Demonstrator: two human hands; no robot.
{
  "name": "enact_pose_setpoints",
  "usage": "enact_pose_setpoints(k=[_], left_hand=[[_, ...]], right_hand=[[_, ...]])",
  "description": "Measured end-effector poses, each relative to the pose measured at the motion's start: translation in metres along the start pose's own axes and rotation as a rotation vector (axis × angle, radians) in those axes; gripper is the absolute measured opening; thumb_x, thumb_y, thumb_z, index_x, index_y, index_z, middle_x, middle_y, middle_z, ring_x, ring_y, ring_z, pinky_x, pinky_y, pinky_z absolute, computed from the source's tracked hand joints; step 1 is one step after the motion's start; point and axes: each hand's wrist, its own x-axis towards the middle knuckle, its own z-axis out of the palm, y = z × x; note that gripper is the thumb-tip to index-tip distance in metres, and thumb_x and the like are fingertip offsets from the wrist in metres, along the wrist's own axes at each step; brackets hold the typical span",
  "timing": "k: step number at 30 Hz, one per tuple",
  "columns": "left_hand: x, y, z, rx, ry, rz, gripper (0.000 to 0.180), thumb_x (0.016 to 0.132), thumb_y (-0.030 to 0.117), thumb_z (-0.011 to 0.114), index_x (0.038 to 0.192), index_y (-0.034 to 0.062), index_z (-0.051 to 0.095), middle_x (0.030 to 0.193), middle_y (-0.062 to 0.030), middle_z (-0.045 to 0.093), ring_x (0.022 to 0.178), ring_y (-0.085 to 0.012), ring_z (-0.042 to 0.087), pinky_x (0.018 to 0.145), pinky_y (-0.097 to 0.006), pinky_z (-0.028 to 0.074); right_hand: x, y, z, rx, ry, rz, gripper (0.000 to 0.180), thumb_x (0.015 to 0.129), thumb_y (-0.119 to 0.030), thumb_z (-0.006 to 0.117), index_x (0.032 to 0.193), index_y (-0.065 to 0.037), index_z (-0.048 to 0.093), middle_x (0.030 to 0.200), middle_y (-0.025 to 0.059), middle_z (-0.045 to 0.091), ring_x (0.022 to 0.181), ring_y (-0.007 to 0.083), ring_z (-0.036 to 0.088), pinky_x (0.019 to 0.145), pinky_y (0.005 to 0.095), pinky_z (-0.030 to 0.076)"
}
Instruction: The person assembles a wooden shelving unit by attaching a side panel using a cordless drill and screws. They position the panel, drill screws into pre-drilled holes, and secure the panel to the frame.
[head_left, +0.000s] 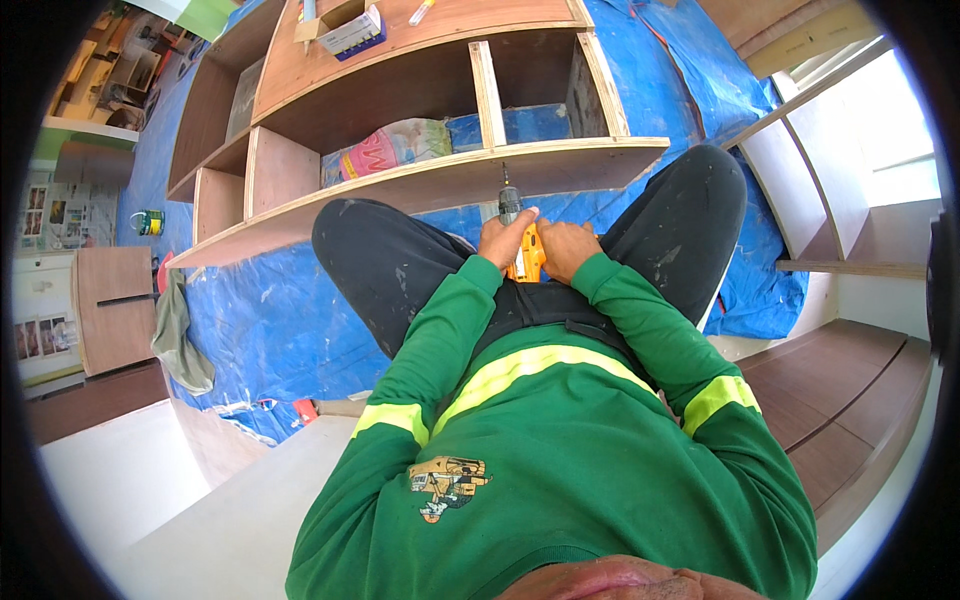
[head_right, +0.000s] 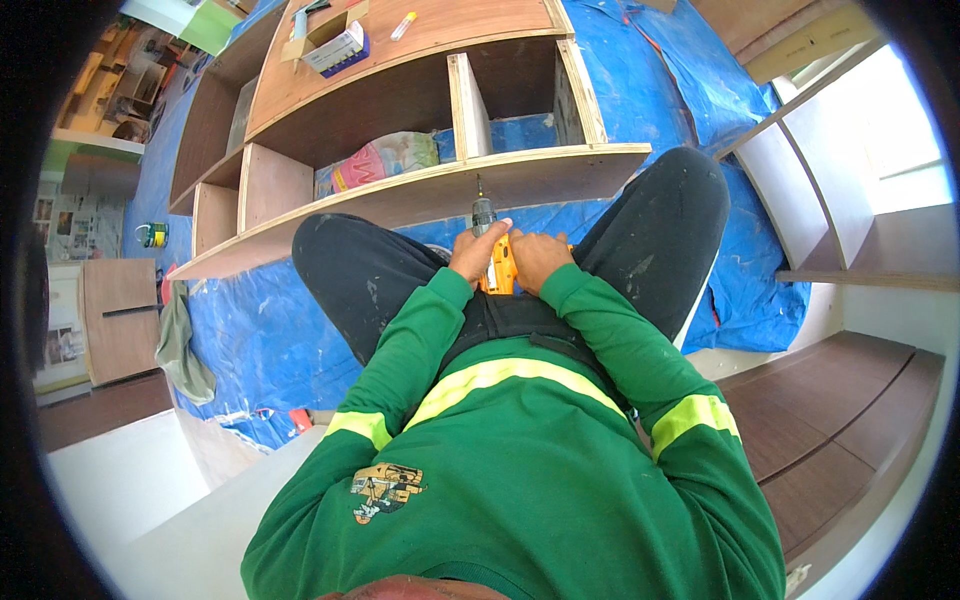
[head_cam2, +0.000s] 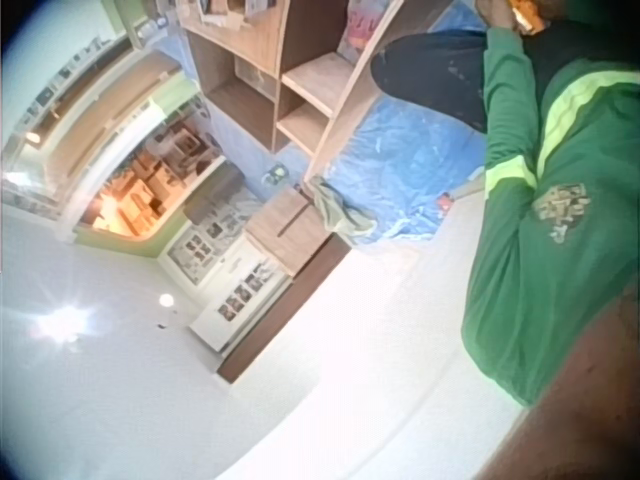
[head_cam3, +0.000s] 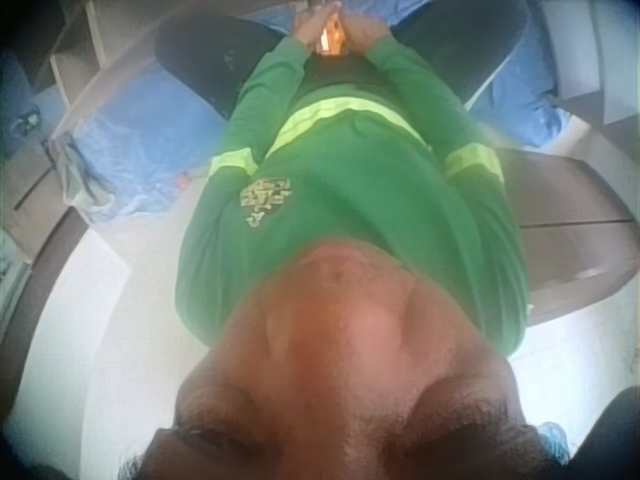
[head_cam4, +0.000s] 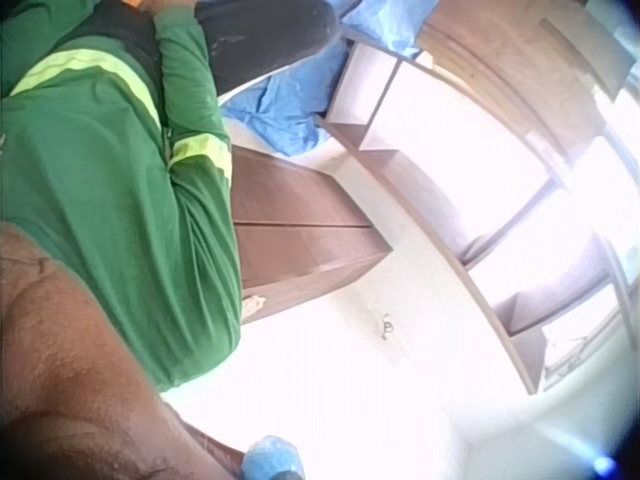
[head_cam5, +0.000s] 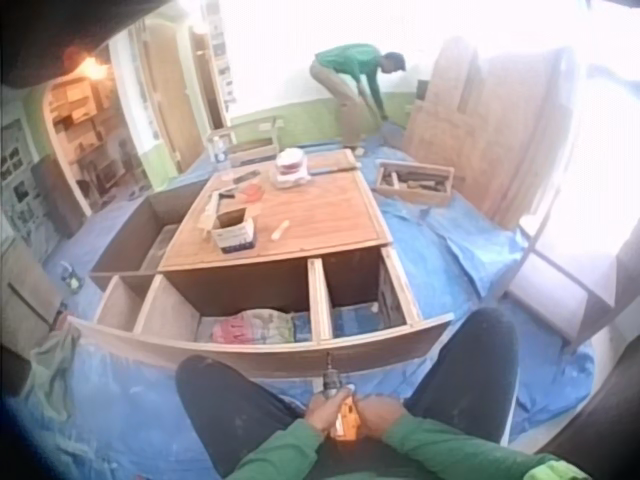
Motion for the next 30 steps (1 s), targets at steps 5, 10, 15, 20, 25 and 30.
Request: enact_pose_setpoints(k=[5,10,15,20,25,30], left_hand=[[0.001,0.000,-0.001,0.001,0.010,0.002,0.041,0.091,0.039,0.079,0.097,-0.0009,0.071,0.087,-0.0108,0.072,0.073,-0.0199,0.071,0.067,-0.037,0.056],[0.000,0.002,0.001,0.012,0.014,0.008,0.040,0.091,0.039,0.079,0.096,-0.0002,0.071,0.087,-0.0104,0.072,0.073,-0.0199,0.070,0.066,-0.038,0.055],[0.001,0.000,0.000,-0.006,0.010,0.006,0.041,0.090,0.040,0.079,0.096,-0.0003,0.071,0.087,-0.0100,0.072,0.073,-0.0196,0.070,0.066,-0.037,0.055],[-0.001,0.004,0.000,0.004,0.007,0.009,0.042,0.090,0.040,0.079,0.097,-0.0008,0.071,0.087,-0.0104,0.073,0.072,-0.0197,0.070,0.066,-0.037,0.055],[0.003,0.002,-0.001,0.019,0.009,0.017,0.043,0.090,0.041,0.079,0.097,-0.0012,0.071,0.087,-0.0108,0.073,0.073,-0.0201,0.070,0.066,-0.038,0.055],[0.012,-0.007,-0.004,0.029,0.010,0.001,0.044,0.090,0.041,0.079,0.097,-0.0011,0.071,0.088,-0.0108,0.073,0.073,-0.0201,0.070,0.066,-0.038,0.056]], right_hand=[[-0.001,0.000,-0.001,-0.007,0.004,-0.009,0.037,0.084,-0.011,0.072,0.118,-0.003,0.062,0.101,0.0202,0.077,0.096,0.0399,0.076,0.087,0.0617,0.052],[0.001,0.001,-0.002,-0.011,-0.012,-0.006,0.038,0.083,-0.012,0.072,0.118,-0.003,0.062,0.101,0.0211,0.077,0.097,0.0410,0.075,0.087,0.0609,0.052],[0.000,-0.002,-0.004,-0.011,-0.018,-0.003,0.037,0.084,-0.010,0.071,0.120,-0.003,0.063,0.100,0.0202,0.078,0.096,0.0391,0.077,0.088,0.0622,0.052],[0.001,-0.001,-0.003,-0.011,-0.014,-0.001,0.037,0.084,-0.013,0.073,0.118,-0.003,0.062,0.101,0.0210,0.077,0.097,0.0409,0.075,0.087,0.0610,0.053],[0.003,0.002,0.001,-0.007,0.008,-0.010,0.038,0.083,-0.014,0.074,0.117,-0.003,0.061,0.101,0.0213,0.076,0.097,0.0415,0.075,0.086,0.0606,0.053],[0.003,-0.002,-0.001,-0.018,0.021,-0.014,0.031,0.084,-0.010,0.070,0.114,-0.004,0.064,0.097,0.0192,0.078,0.093,0.0395,0.077,0.086,0.0610,0.053]])
